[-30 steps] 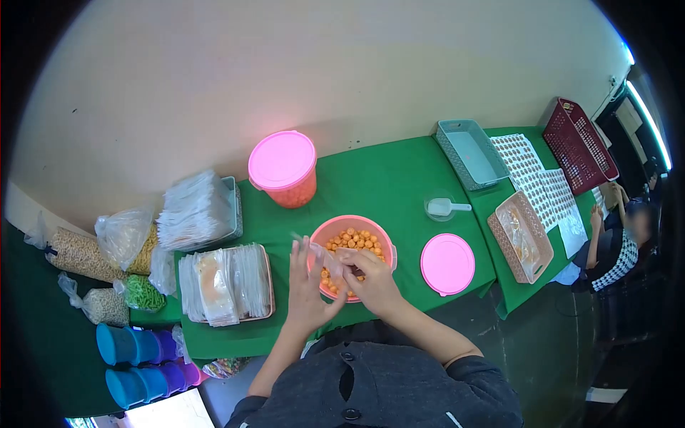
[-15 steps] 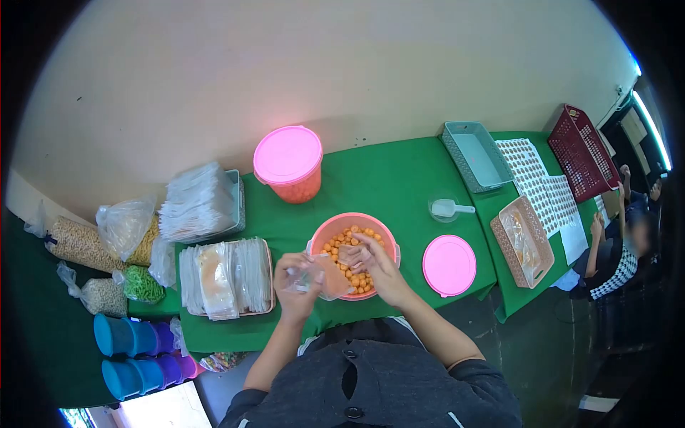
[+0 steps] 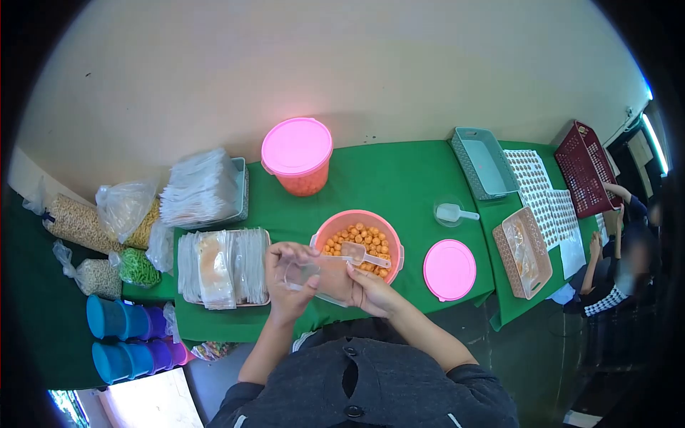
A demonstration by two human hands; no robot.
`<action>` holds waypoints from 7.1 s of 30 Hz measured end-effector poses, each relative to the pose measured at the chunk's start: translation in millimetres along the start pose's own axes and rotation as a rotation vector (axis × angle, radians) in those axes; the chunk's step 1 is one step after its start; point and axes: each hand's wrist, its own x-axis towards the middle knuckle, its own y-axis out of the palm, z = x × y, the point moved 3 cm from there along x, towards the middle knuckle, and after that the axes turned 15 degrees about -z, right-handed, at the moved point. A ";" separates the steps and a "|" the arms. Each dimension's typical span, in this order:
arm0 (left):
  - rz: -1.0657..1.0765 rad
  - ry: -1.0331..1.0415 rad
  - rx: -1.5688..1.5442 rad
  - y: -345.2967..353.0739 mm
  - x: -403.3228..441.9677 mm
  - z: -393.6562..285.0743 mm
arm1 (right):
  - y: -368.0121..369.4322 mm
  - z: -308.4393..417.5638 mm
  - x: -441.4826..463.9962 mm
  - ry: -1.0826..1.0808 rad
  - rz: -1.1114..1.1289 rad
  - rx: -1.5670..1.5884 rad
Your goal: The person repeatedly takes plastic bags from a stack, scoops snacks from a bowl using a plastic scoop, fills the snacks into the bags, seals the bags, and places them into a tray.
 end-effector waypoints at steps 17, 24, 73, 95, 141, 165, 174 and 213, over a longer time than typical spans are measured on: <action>-0.121 0.194 0.395 -59.5 6.0 -21.9 | -59.1 35.8 53.0 -0.866 -0.521 -1.901; -0.026 0.240 0.548 -61.8 1.9 -17.3 | -52.6 37.5 64.3 -0.881 -0.547 -1.876; 0.422 0.197 0.994 -9.9 -1.2 41.3 | 5.6 148.5 -57.6 -1.028 -0.403 -1.473; 0.017 0.235 1.068 -33.0 -2.3 44.0 | 44.9 140.4 -24.5 -1.475 -0.492 -2.145; 0.095 -0.071 0.660 -2.9 -25.7 47.4 | 88.4 142.2 -91.3 -1.766 -0.428 -2.024; -0.139 -0.372 0.156 -10.6 -28.0 34.0 | 38.1 42.0 -19.1 -0.831 -0.171 -0.475; 0.045 -0.338 0.199 -13.2 -26.0 13.2 | 31.0 46.0 -33.4 -0.866 -0.127 -0.506; 0.600 -0.089 0.670 -20.8 -28.1 22.6 | -102.0 98.1 -60.9 -0.749 -0.326 -0.616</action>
